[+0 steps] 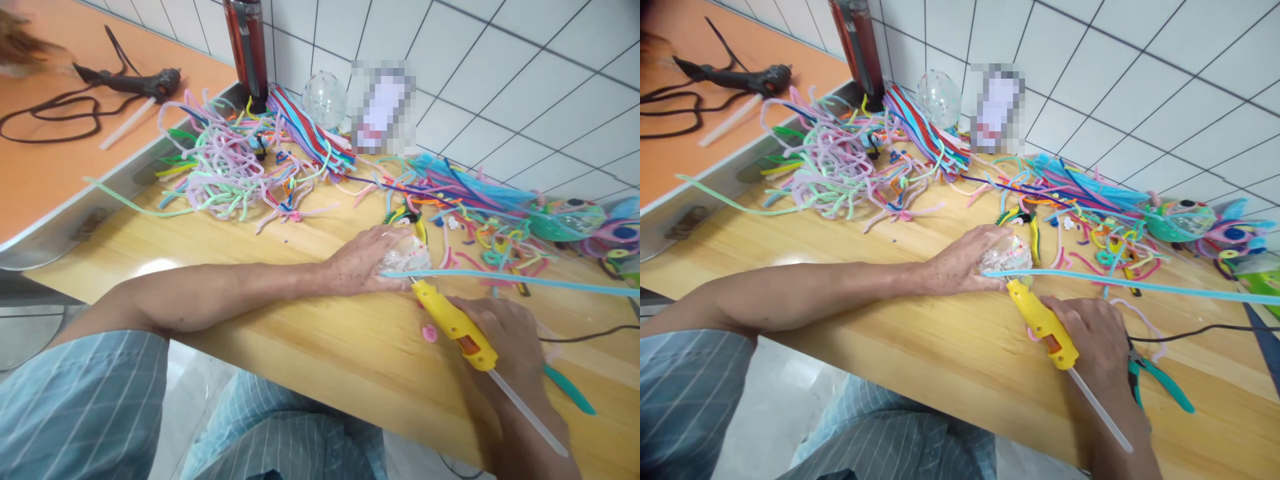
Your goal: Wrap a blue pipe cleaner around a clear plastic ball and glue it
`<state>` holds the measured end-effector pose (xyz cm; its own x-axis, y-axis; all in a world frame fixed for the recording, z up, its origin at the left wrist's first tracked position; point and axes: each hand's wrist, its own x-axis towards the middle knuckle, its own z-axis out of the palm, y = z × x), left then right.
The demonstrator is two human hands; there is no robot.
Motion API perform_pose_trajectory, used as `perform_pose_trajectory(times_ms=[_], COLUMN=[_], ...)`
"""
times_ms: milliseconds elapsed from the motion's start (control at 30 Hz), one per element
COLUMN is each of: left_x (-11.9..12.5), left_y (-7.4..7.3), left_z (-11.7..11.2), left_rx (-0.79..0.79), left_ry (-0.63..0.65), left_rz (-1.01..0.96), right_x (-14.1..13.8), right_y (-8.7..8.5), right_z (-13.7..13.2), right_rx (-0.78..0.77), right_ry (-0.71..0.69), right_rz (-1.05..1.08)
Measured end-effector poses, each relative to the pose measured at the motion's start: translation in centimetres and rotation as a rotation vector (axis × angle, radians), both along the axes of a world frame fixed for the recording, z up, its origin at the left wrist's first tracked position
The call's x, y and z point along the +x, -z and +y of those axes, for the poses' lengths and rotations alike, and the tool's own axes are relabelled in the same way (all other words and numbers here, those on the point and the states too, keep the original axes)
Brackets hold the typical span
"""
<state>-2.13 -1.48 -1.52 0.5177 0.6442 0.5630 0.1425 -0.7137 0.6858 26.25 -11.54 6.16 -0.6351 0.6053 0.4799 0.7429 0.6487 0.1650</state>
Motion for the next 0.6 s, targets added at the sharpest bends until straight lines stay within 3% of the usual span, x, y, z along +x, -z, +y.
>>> perform_pose_trajectory(times_ms=[600], left_x=[-0.01], left_y=[-0.38], left_z=[-0.16], left_rx=[-0.037], left_ry=[0.004], left_rz=[-0.004], right_x=[-0.40], right_y=[-0.44], right_z=[-0.15], right_rx=[0.007], right_ry=[-0.018], right_rz=[-0.019])
